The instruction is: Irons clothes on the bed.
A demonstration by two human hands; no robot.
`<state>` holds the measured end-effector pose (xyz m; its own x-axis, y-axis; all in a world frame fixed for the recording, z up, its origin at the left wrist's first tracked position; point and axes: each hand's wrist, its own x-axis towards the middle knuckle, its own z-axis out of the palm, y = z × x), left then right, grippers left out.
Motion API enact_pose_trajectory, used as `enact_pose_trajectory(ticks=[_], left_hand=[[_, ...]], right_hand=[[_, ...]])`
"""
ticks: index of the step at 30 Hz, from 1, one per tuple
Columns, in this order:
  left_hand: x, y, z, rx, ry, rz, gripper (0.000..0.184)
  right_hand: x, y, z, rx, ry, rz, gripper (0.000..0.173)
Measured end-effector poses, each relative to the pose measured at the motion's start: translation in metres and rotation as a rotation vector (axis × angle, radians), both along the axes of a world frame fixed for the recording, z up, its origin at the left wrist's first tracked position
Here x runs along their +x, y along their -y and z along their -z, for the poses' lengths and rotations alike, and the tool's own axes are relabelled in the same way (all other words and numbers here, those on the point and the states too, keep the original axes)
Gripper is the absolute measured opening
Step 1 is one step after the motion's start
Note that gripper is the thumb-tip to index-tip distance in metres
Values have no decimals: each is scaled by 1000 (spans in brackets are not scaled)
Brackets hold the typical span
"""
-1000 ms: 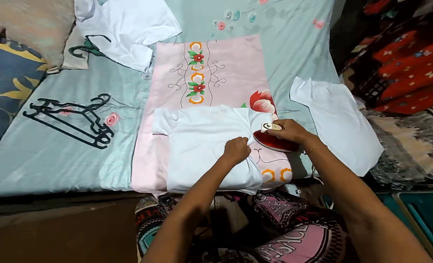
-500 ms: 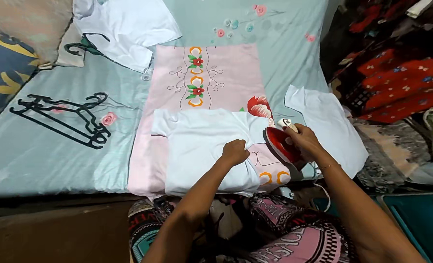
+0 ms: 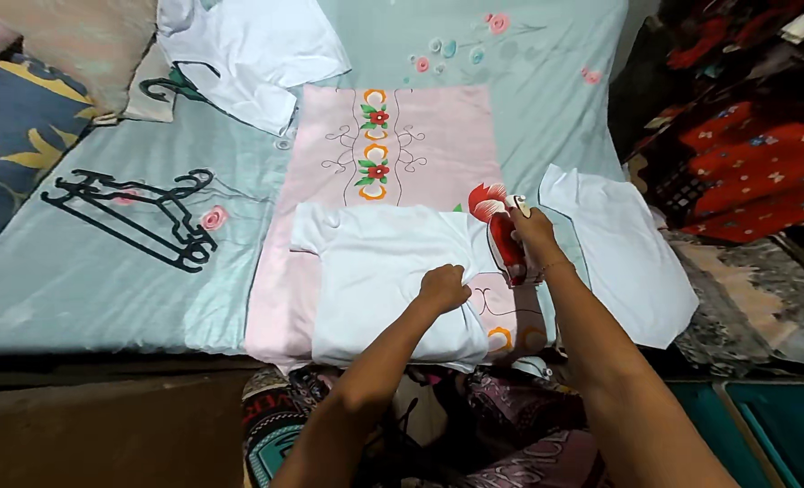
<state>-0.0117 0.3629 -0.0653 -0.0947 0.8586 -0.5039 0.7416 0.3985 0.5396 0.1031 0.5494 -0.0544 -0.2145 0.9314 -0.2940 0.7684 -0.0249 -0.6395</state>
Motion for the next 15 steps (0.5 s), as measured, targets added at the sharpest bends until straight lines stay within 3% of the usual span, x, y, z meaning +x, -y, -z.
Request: enact_pose_trajectory(ticks=[5,8,15], left_hand=[[0,1,-1,3,-1,-1,40],[-1,0,0,9,16,-4,41],[2,-1,0,2,-5,-7,42]], right_hand=[[36,29,-19,-100,90,-293,44],[51,31,-18,-46,105,-365,43],[8,8,-1,48,53,-84,52]])
